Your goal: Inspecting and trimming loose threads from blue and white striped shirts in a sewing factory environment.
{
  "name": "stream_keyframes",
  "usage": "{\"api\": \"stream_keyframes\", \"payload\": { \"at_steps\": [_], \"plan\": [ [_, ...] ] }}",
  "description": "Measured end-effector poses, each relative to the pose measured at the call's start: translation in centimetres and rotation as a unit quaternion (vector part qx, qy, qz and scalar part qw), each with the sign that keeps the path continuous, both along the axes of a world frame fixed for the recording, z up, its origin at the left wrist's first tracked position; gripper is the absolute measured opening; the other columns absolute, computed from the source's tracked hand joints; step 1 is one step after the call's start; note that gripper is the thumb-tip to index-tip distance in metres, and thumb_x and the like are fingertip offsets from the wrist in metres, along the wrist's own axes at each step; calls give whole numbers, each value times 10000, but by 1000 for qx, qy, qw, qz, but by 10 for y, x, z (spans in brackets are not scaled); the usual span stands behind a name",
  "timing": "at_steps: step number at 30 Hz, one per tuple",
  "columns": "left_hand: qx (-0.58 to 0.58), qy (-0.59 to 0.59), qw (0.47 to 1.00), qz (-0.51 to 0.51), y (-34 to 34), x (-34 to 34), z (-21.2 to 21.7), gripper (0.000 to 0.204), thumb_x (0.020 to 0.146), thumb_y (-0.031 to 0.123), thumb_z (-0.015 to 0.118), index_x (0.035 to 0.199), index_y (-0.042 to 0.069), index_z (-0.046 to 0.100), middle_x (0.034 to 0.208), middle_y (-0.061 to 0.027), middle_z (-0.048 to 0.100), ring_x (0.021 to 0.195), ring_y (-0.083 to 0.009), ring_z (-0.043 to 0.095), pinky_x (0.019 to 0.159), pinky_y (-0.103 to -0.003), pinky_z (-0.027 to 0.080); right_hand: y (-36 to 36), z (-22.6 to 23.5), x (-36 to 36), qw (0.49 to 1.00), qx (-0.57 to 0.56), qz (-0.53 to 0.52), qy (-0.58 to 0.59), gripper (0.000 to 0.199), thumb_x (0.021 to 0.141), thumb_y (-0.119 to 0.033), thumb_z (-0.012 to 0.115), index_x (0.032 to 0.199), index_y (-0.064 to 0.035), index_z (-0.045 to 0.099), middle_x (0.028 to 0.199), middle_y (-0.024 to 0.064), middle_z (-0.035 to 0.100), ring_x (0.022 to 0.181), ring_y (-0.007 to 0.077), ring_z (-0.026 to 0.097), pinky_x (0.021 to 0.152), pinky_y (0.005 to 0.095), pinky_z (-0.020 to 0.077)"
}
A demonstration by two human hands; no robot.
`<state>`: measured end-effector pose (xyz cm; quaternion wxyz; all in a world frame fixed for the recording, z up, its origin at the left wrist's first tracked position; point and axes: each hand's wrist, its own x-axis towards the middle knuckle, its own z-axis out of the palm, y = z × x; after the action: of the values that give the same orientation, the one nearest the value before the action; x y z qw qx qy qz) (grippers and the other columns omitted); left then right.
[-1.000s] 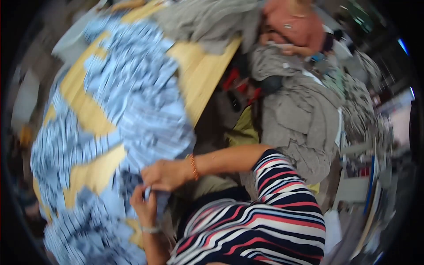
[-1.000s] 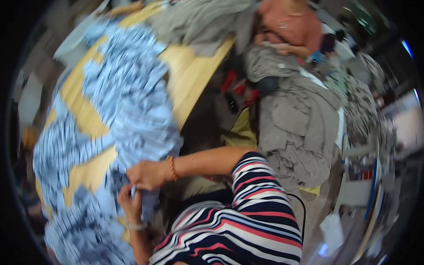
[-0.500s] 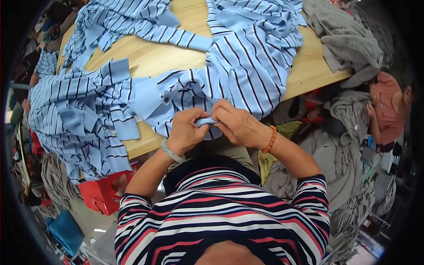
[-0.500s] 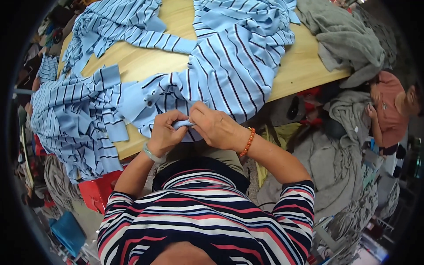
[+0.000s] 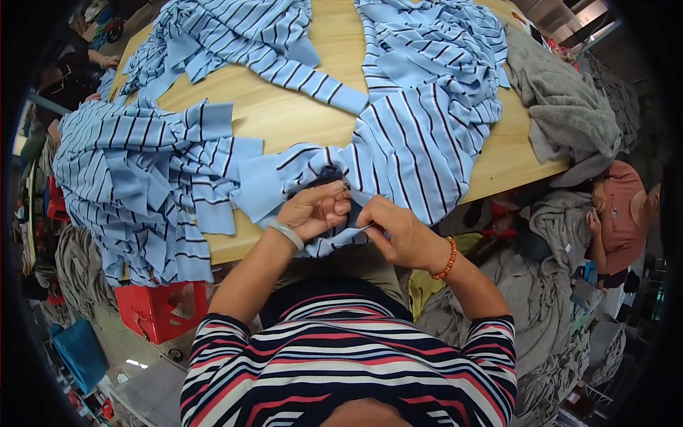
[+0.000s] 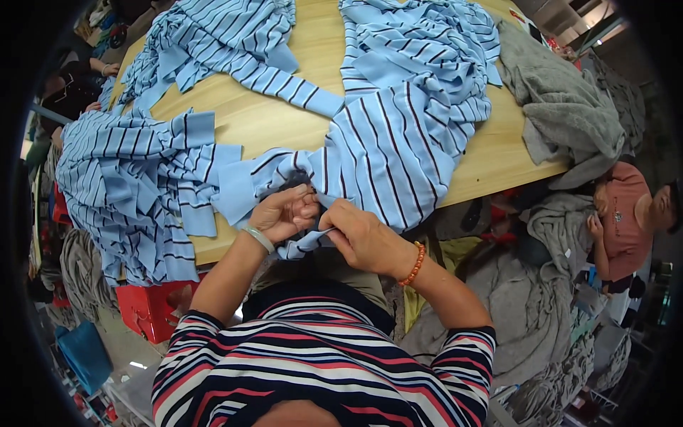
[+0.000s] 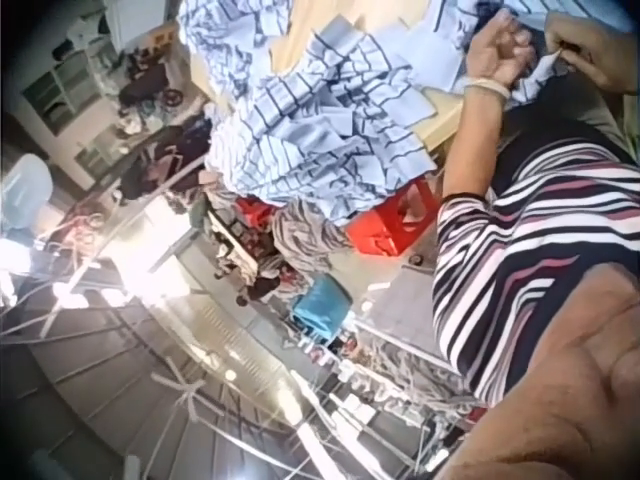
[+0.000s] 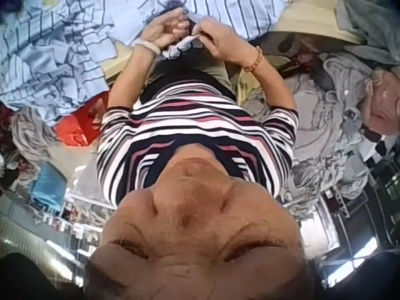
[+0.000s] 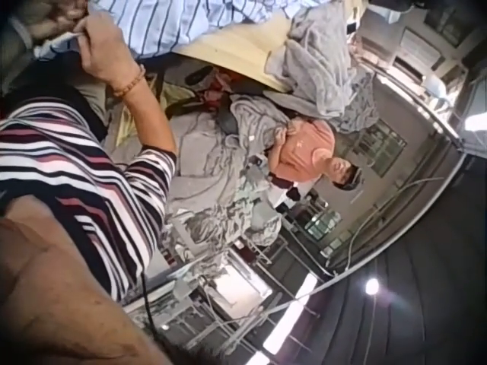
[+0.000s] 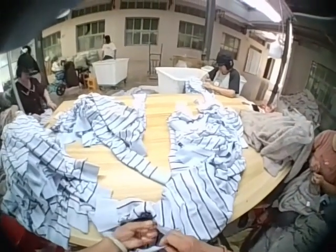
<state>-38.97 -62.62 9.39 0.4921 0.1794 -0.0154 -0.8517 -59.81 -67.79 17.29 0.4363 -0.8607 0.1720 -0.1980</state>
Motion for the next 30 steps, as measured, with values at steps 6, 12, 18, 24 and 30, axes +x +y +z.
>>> {"api": "stream_keyframes", "payload": {
  "at_steps": [6, 12, 18, 24, 30],
  "plan": [
    [-122, -384, 896, 184, 8, -25, 52, 100, 849, 71, 672, 909, -6, 648, 799, -48, 658, 688, -86, 620, 591, -212, 510, 1, 11, 0, 996, -50, -55, -45, 210, 733, 85, 599, 910, -10, 537, 795, 103, 524, 639, 250, 544, 558, 304, 437],
    [-159, -502, 832, 175, 21, -25, 42, 113, 851, 80, 679, 906, -16, 658, 827, -27, 663, 708, -54, 584, 618, -193, 473, 11, 7, 20, 978, -175, -109, -36, 205, 732, 35, 631, 909, -21, 546, 787, 106, 543, 624, 279, 563, 547, 337, 466],
    [-109, -428, 884, 151, 23, -23, 47, 102, 848, 29, 652, 939, -16, 641, 871, -28, 658, 787, -67, 585, 735, -207, 453, 15, 3, 20, 972, -197, -125, -27, 214, 747, 12, 639, 940, -13, 551, 805, 126, 555, 711, 299, 587, 605, 359, 481],
    [-144, -477, 851, 166, 20, -23, 43, 106, 847, 37, 659, 940, -14, 666, 873, -26, 670, 774, -61, 586, 718, -207, 452, 12, -10, 16, 970, -199, -135, -30, 276, 759, -14, 646, 1016, 14, 549, 846, 140, 565, 765, 293, 592, 642, 360, 490],
    [-214, -517, 826, 69, 22, -13, 51, 195, 839, 15, 638, 1030, -21, 622, 900, 8, 626, 819, -54, 561, 726, -196, 439, 7, -16, 12, 965, -229, -130, 3, 104, 803, -79, 553, 867, -15, 501, 784, 130, 513, 734, 285, 569, 647, 359, 485]
  ]
}}
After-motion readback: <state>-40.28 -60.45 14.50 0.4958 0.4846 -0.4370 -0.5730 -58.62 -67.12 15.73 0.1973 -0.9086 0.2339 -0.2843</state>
